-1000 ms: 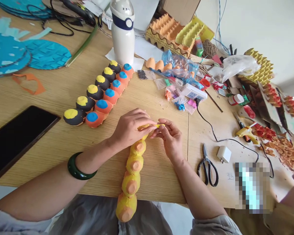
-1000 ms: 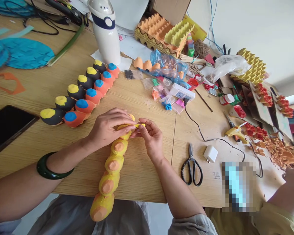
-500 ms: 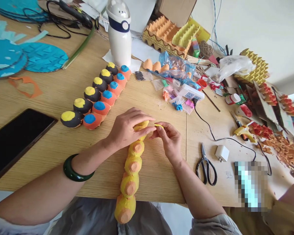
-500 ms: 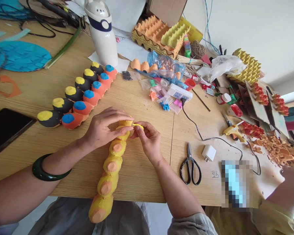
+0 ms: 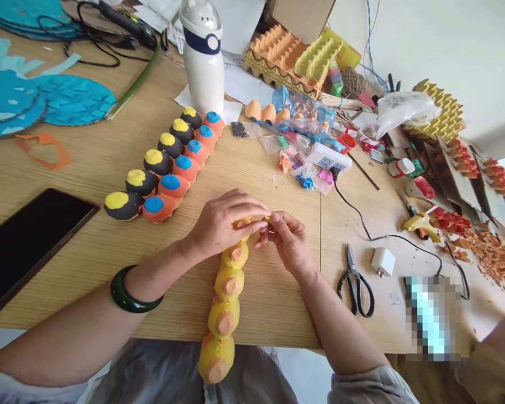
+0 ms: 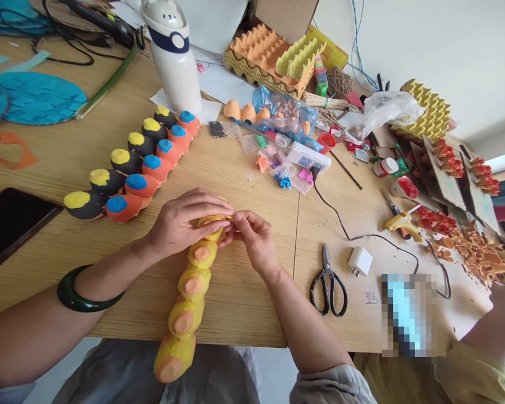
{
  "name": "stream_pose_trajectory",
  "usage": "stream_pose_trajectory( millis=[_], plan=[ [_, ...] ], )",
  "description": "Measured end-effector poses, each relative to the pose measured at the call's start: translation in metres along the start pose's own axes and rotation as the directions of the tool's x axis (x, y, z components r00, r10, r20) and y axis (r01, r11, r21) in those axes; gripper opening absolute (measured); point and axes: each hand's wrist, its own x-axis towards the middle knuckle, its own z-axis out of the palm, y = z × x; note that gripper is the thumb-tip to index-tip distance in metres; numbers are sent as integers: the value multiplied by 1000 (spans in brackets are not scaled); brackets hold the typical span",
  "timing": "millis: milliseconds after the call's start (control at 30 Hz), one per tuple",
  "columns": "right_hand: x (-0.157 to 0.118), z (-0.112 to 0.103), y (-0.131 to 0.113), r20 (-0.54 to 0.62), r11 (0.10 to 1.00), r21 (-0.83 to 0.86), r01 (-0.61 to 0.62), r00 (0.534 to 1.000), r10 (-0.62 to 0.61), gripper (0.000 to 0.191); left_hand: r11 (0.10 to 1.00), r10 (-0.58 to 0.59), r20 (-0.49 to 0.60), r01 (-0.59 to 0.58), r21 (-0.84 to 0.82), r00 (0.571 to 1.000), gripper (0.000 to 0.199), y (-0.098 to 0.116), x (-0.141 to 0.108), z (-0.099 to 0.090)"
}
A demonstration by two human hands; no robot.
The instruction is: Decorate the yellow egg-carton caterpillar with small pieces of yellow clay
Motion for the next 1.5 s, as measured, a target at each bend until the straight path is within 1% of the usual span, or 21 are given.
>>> stream_pose_trajectory(
  millis=[200, 267, 300, 367, 467, 533, 567, 633, 733, 800, 900, 967, 1067, 1133, 1200, 1267, 1333, 1367, 1433, 1467, 1500],
  plan=[
    [1, -1, 0, 32, 999, -22, -40, 999, 41, 34, 997, -56, -3, 55, -51, 998, 16, 2, 1, 1],
    [2, -3, 1, -11, 999, -43, -9, 1000, 9, 31, 990, -107, -24, 105, -94, 994, 15, 4, 3, -1],
    [3, -4, 1, -46, 999, -43, 6, 999, -8, 28, 981, -157, -39, 151, -121, 987, 15, 6, 3, -2],
    [5, -5, 1, -110, 1000, -11, 10, 994, -11, 23, 937, -301, -62, 283, -206, 952, 14, 7, 4, -4],
    [7, -8, -1, -143, 998, 64, -22, 989, 31, 15, 786, -526, -32, 472, -398, 850, 21, 8, 5, -5],
    [7, -9, -2, -147, 996, 91, -27, 988, 40, 11, 696, -604, 13, 535, -478, 797, 27, 7, 5, -5],
    [7, -9, -3, -151, 995, 99, -23, 988, 38, 10, 673, -622, 31, 555, -489, 782, 29, 7, 5, -5],
    [7, -9, -4, -155, 994, 108, -19, 987, 36, 12, 661, -635, 54, 578, -479, 771, 32, 6, 4, -4],
    [6, -8, -5, -146, 994, 98, -48, 987, 62, 16, 655, -632, 67, 579, -486, 772, 33, 6, 4, -3],
    [5, -7, -5, -140, 995, 77, -61, 988, 72, 14, 644, -635, 68, 576, -503, 770, 32, 7, 5, -3],
    [4, -5, -5, -143, 999, 44, -27, 989, 33, 12, 634, -637, 73, 577, -515, 767, 31, 8, 6, -3],
    [3, -4, -5, -133, 1000, 23, 0, 991, 3, 12, 641, -623, 77, 565, -519, 778, 31, 9, 5, -3],
    [1, -2, -4, -117, 999, -35, 31, 993, -35, 15, 694, -579, 74, 539, -478, 812, 34, 9, 5, -4],
    [-2, 0, -4, -110, 993, -98, 71, 991, -82, 18, 757, -532, 75, 513, -404, 844, 34, 11, 4, -4],
    [-6, 3, -4, -82, 976, -174, 133, 986, -149, 19, 835, -451, 76, 451, -316, 889, 31, 13, 4, -4],
    [-10, 6, -4, -35, 938, -272, 212, 973, -230, 19, 893, -367, 74, 374, -252, 927, 27, 16, 4, -2],
    [-14, 7, -4, 8, 862, -398, 316, 940, -341, 17, 915, -327, 76, 336, -226, 942, 26, 18, 3, -1],
    [-15, 8, -4, 27, 802, -462, 379, 910, -414, 15, 916, -323, 78, 332, -224, 943, 26, 19, 2, 0],
    [-16, 8, -3, 81, 662, -560, 497, 829, -554, 12, 915, -324, 86, 336, -223, 942, 26, 22, 2, 0],
    [-16, 8, -3, 111, 600, -587, 543, 789, -604, 12, 915, -324, 95, 338, -222, 941, 26, 24, 2, -1],
    [-16, 8, -3, 132, 557, -602, 572, 760, -637, 12, 914, -325, 103, 341, -219, 940, 28, 25, 2, -2]
  ],
)
